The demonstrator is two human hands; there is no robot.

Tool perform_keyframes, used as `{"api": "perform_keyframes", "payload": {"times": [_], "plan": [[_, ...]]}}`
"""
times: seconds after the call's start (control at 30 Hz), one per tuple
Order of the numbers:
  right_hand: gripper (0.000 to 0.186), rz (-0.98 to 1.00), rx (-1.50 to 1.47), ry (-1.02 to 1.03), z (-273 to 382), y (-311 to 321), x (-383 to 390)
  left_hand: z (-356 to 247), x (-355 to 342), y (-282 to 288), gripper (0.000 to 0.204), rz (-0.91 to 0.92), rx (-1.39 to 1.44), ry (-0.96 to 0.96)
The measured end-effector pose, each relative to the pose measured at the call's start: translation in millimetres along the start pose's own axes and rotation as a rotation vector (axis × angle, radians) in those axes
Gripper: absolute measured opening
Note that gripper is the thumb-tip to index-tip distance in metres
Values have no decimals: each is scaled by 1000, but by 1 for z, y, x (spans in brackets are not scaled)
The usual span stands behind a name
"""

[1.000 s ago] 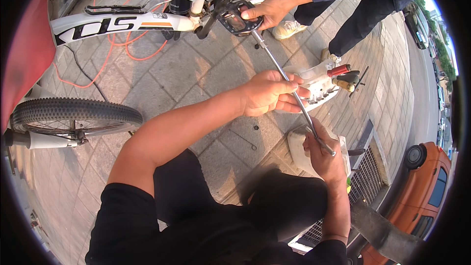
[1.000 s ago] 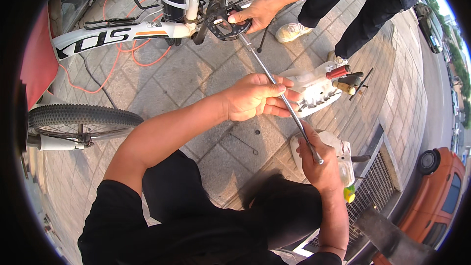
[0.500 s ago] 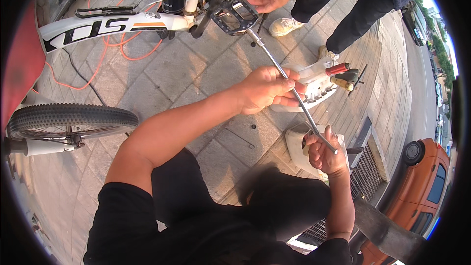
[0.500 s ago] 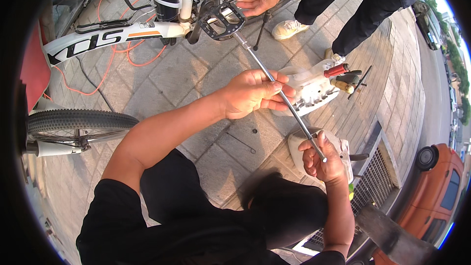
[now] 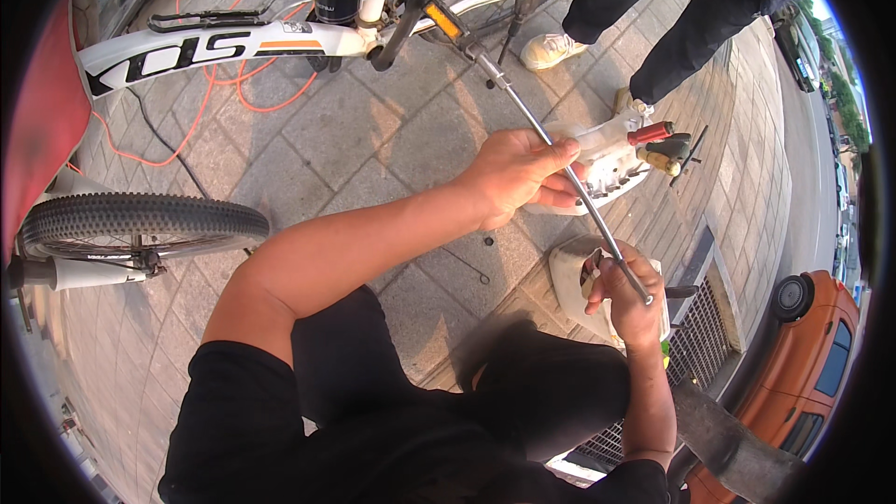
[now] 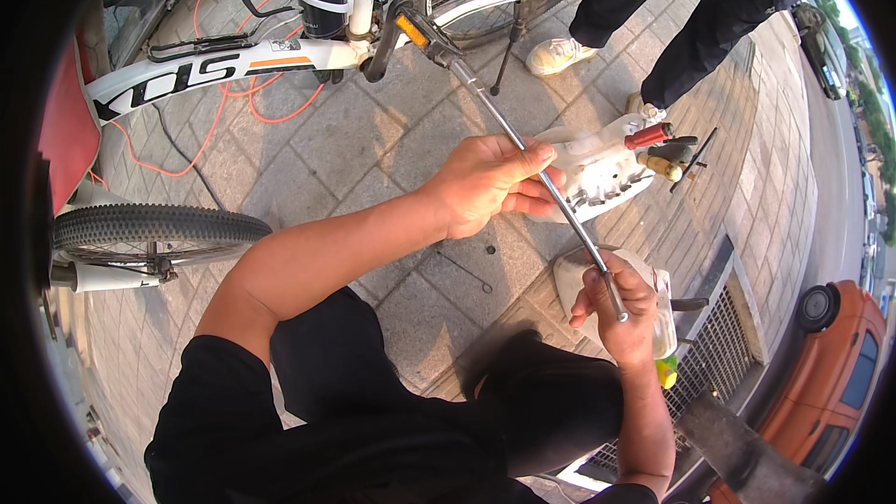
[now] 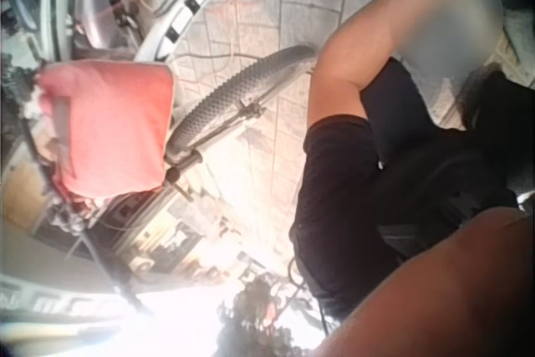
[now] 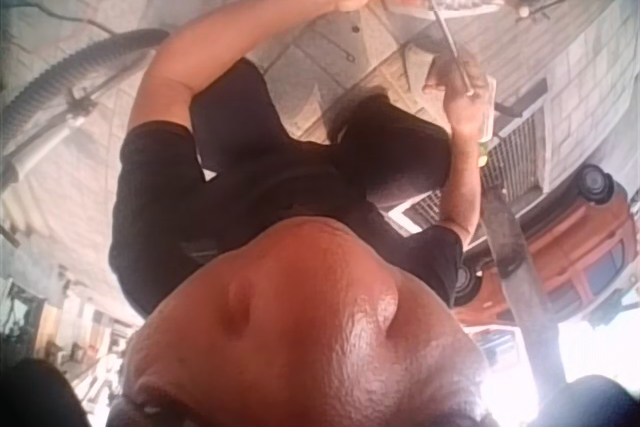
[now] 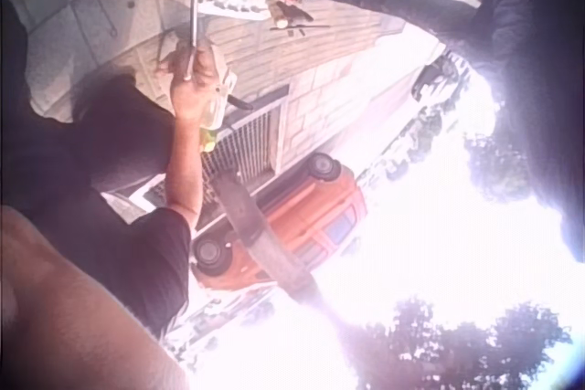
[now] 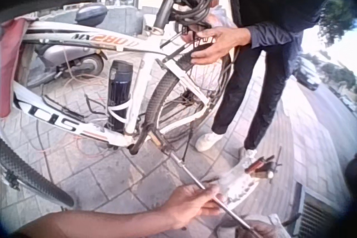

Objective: The person walks out of a shop onto a sidewalk and squats beside a bicycle. They use a T-handle wrench to loosen and remove a bolt from the pedal, then use a small screwdriver to adjust the pedal mechanism before reattaching the bolt and tightening it.

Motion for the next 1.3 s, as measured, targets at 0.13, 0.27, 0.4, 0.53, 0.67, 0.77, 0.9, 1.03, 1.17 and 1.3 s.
{"api": "perform_keyframes", "payload": {"times": [0.13,0.27,0.4,0.53,0.67,0.77,0.9,1.03,1.17,1.3], "plan": [[45,-16,-357,-49,-23,9,-11,5,-2,5,31,58,23,14],[56,281,-556,-249,-62,2,-7,5,-2,2,30,121,33,15],[47,250,-330,-172,-42,-6,-13,3,-2,0,32,198,131,-30],[46,-29,769,413,37,-26,3,0,3,-4,36,150,115,34],[52,40,1124,517,63,-31,15,-5,2,-5,37,113,7,69],[30,-84,331,421,28,18,20,-5,-5,-9,36,159,67,22],[42,130,-455,81,-17,15,-5,-4,-5,-2,36,207,95,8],[53,151,-351,-34,-18,-14,-8,-5,-1,-2,36,212,91,24],[45,31,547,247,32,-17,1,-5,0,-1,35,124,62,58],[41,28,1250,489,72,-45,19,-7,2,5,32,22,34,51]]}}
Point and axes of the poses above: each hand's wrist, its own x-axis away from the middle knuckle, its own y-axis out of the back of the hand, z = x × y, the point moved 10 cm from there along -x, towards the middle knuckle, and after that the axes turned 15 degrees about z, right-handed, at the moved point
